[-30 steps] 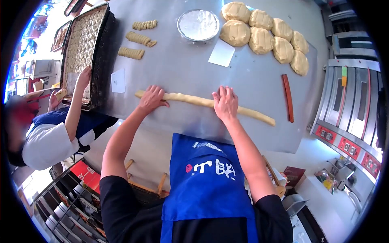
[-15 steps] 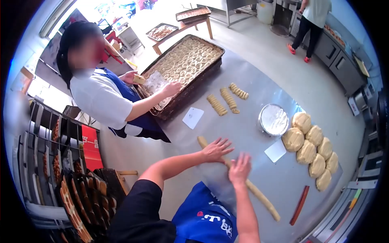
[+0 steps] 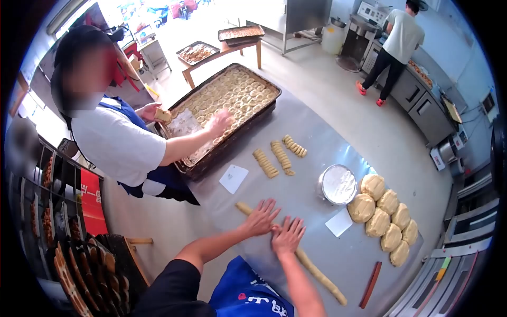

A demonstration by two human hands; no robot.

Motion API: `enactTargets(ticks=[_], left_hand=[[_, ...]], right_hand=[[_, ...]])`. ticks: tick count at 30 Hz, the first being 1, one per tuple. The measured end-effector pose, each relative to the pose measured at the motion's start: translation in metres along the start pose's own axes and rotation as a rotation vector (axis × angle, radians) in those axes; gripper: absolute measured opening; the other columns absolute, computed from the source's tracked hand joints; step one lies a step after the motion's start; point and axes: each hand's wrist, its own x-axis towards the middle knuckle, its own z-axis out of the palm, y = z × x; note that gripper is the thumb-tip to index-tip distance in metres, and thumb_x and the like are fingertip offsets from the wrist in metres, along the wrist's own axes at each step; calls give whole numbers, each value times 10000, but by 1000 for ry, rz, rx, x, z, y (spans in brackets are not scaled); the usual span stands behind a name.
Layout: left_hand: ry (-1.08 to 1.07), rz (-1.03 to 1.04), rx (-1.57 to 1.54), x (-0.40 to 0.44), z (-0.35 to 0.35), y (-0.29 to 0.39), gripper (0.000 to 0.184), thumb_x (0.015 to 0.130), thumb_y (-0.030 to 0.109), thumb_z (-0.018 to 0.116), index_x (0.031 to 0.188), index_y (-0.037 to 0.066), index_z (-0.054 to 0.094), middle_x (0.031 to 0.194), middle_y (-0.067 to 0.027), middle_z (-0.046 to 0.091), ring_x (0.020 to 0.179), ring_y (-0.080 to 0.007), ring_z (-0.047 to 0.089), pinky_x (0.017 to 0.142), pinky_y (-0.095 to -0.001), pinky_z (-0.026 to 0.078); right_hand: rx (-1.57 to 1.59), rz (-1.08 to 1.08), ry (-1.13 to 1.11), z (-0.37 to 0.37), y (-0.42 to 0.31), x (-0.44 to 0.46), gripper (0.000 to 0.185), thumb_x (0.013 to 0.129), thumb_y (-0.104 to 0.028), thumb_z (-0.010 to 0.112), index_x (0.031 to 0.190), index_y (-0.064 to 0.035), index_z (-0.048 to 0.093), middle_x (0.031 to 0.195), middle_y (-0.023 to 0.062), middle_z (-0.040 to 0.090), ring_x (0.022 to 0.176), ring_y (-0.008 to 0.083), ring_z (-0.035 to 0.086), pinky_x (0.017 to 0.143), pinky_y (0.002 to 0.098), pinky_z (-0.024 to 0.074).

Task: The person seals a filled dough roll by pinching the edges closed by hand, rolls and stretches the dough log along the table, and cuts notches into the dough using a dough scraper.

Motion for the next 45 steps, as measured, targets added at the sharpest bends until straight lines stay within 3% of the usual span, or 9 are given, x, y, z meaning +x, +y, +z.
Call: enactTargets(ticks=[7,11,12,16,27,29,31,34,45], left_hand=[[-144,84,2,-48,-11,2,885,1006,633,608,1645,45,438,1685,-283,417,1591,-451,366,1301,-599,281],[-384,238,93,-42,-47,-67,717,883,694,713,1211,57,678,1217,-144,692,1197,-324,644,1054,-466,498],[-129,363,65,-40,-33,-93,666,846,726,709,1007,83,641,997,-86,650,1011,-278,633,921,-427,506],[-211,464,-37,-18,-12,-112,633,877,714,698,978,96,601,961,-95,627,991,-283,634,890,-427,522],[-311,418,120,-24,-63,-101,678,875,706,709,1108,81,591,1082,-91,592,1068,-263,591,941,-423,490],[-433,318,139,-5,-84,-70,745,909,684,701,1284,46,615,1254,-133,638,1257,-303,593,1072,-454,478],[22,272,84,0,-64,-61,848,934,653,704,1490,31,554,1528,-179,575,1494,-363,483,1235,-496,389],[-206,209,33,-41,-30,-46,903,945,619,713,1618,72,462,1689,-195,445,1613,-379,351,1315,-552,275],[-111,85,-14,-23,-19,-60,903,960,674,648,1646,119,456,1660,-315,414,1582,-473,359,1315,-640,227]], right_hand=[[8,-224,-63,6,6,-42,860,1065,-643,491,1714,-104,323,1746,284,306,1639,523,188,1313,693,127],[132,-190,-197,-4,11,-45,882,1042,-632,559,1714,-111,324,1743,226,350,1625,458,278,1304,690,168],[135,-154,-196,-8,10,-42,873,1046,-609,570,1708,-93,330,1732,210,380,1618,416,309,1302,683,184],[36,-194,-133,-6,14,-35,855,1055,-598,561,1700,-78,348,1727,198,393,1622,399,308,1310,665,182],[133,-4,-355,-36,-6,-11,749,1078,-566,536,1618,-51,466,1669,221,454,1583,401,364,1288,636,239],[244,90,-368,-57,-20,19,742,1080,-556,536,1608,-38,471,1657,249,456,1577,418,366,1276,640,253],[358,179,-382,-43,-29,22,735,1083,-547,536,1597,-25,477,1645,277,457,1571,435,367,1264,643,267],[56,-120,0,0,-24,-8,740,1041,-475,618,1595,-7,471,1637,315,435,1556,503,354,1287,646,257],[29,-52,11,4,-8,-3,827,1040,-570,576,1658,-48,404,1671,329,395,1590,513,300,1312,689,162]])
